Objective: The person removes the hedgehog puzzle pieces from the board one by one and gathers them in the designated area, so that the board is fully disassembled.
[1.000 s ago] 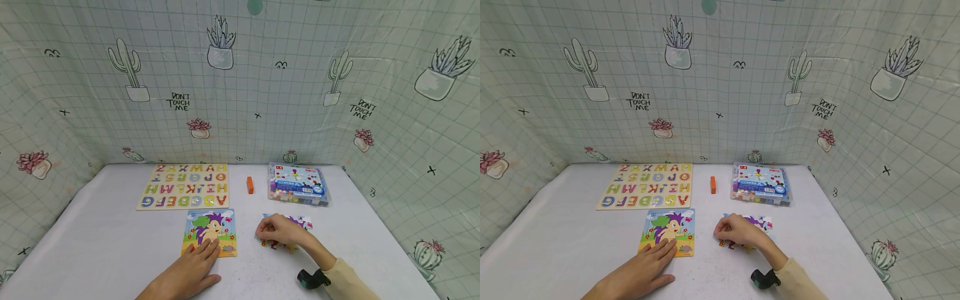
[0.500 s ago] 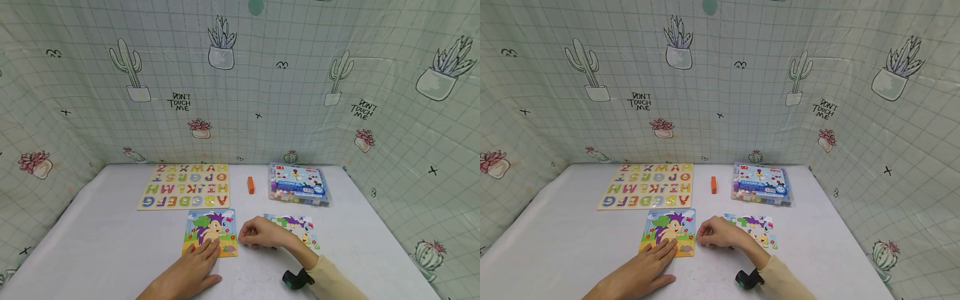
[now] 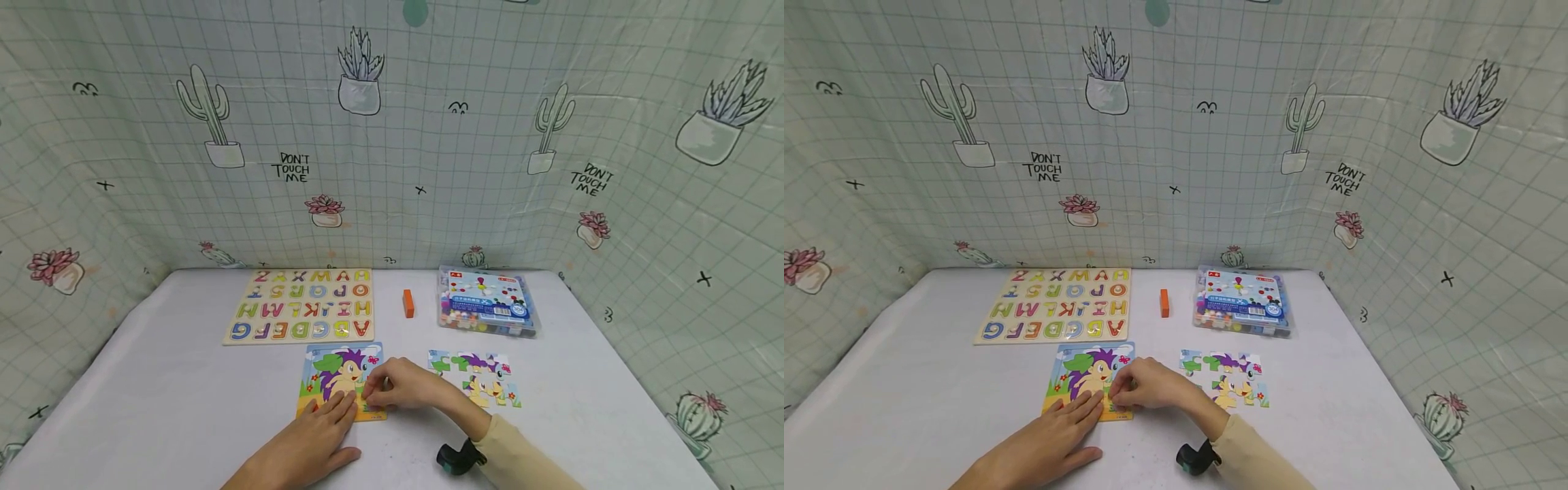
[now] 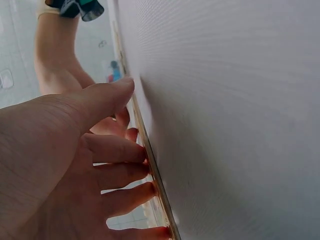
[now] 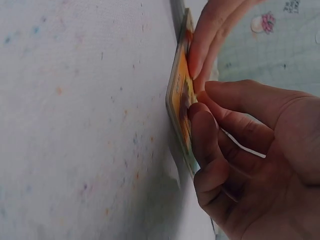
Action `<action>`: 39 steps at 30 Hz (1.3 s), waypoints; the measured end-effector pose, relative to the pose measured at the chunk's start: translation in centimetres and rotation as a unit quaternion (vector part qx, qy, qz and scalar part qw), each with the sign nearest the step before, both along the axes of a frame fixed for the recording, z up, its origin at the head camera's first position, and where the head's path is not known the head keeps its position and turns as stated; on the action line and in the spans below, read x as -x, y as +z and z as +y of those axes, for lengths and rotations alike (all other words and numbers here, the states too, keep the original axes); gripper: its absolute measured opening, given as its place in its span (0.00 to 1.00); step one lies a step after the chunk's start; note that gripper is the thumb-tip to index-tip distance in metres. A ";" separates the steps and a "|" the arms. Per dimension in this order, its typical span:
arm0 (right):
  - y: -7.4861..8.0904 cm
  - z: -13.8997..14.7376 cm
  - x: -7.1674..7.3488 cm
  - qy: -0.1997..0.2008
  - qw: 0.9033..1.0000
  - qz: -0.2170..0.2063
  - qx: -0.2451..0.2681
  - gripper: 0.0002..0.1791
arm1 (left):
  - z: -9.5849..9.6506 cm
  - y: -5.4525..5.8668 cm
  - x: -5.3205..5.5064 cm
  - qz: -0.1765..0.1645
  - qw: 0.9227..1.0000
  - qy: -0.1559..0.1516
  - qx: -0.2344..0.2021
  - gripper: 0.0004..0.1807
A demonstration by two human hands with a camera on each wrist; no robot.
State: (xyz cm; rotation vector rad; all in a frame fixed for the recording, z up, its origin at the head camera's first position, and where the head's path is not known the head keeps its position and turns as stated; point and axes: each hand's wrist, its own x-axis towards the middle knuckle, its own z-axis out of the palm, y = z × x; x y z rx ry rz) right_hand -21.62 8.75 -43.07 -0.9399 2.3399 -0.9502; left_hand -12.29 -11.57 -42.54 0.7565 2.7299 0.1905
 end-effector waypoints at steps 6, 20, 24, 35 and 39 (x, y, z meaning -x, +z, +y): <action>0.1 -1.0 -0.1 0.009 1.000 0.024 -0.005 0.04 | -0.5 0.0 -0.1 0.000 1.000 -0.003 -0.020 0.39; -0.2 -2.2 0.1 -0.022 0.999 0.029 -0.015 0.08 | -1.6 -0.1 -0.4 -0.012 0.997 0.029 -0.078 0.37; -0.2 -2.2 0.2 -0.029 0.997 0.066 -0.037 0.08 | -1.7 -0.1 -0.4 -0.014 0.997 0.031 -0.076 0.37; 0.0 -1.8 0.3 -0.054 0.993 0.083 -0.064 0.10 | -1.5 0.0 -0.2 -0.018 0.997 0.036 -0.063 0.37; 0.2 -1.8 0.3 -0.073 0.993 0.070 -0.067 0.10 | -1.4 0.0 -0.2 -0.017 0.997 0.036 -0.062 0.37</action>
